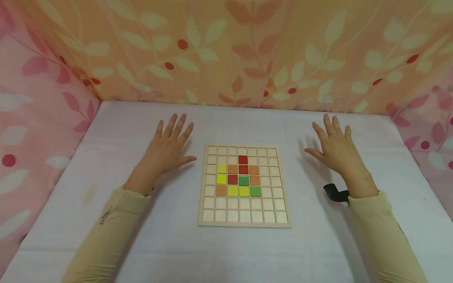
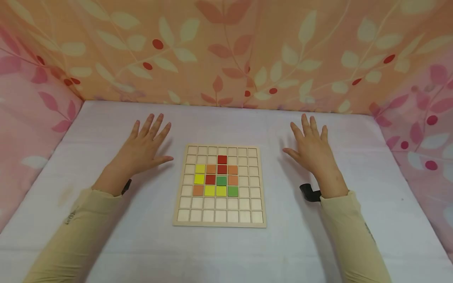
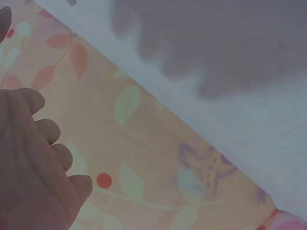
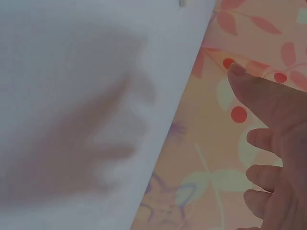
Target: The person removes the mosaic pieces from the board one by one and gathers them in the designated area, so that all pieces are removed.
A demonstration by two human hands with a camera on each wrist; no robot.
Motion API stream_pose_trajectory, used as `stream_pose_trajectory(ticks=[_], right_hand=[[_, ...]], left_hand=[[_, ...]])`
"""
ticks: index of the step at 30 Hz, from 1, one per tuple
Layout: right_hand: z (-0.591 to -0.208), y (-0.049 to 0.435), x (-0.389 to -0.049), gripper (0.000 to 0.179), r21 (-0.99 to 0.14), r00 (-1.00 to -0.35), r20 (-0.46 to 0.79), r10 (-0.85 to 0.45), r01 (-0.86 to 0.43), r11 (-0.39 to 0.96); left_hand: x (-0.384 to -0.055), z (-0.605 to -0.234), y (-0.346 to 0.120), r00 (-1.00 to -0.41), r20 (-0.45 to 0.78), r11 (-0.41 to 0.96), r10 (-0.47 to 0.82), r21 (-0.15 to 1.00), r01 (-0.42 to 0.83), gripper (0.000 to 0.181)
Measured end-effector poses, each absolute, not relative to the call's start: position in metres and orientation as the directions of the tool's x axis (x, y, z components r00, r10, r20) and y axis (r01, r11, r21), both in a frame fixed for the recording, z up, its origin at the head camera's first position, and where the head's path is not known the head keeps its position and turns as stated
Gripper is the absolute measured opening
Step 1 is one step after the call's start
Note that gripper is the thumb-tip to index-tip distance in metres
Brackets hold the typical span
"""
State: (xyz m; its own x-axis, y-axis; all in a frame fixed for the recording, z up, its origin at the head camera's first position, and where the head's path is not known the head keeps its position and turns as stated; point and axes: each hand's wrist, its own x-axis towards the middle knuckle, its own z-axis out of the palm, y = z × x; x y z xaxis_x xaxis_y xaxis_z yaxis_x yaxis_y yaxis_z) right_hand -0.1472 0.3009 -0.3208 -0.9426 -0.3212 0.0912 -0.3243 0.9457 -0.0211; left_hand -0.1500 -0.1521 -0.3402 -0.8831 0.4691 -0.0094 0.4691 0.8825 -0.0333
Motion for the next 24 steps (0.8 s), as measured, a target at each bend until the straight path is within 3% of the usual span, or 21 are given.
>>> stream_pose_trajectory(ticks=[19,24], right_hand=[[-0.346,0.252,-0.14,0.06,-0.302,-0.892,0.235,-0.386,-0.444,0.844],[-0.347,0.238,-0.139,0.054,-0.351,-0.885,0.214,-0.414,-0.465,0.813]], left_hand=[[-0.118,-0.366,-0.115,-0.822,-0.099,0.824,0.561,0.162,0.543,0.09],[-0.115,-0.367,-0.113,-0.804,-0.162,0.812,0.573,0.243,0.53,0.084]])
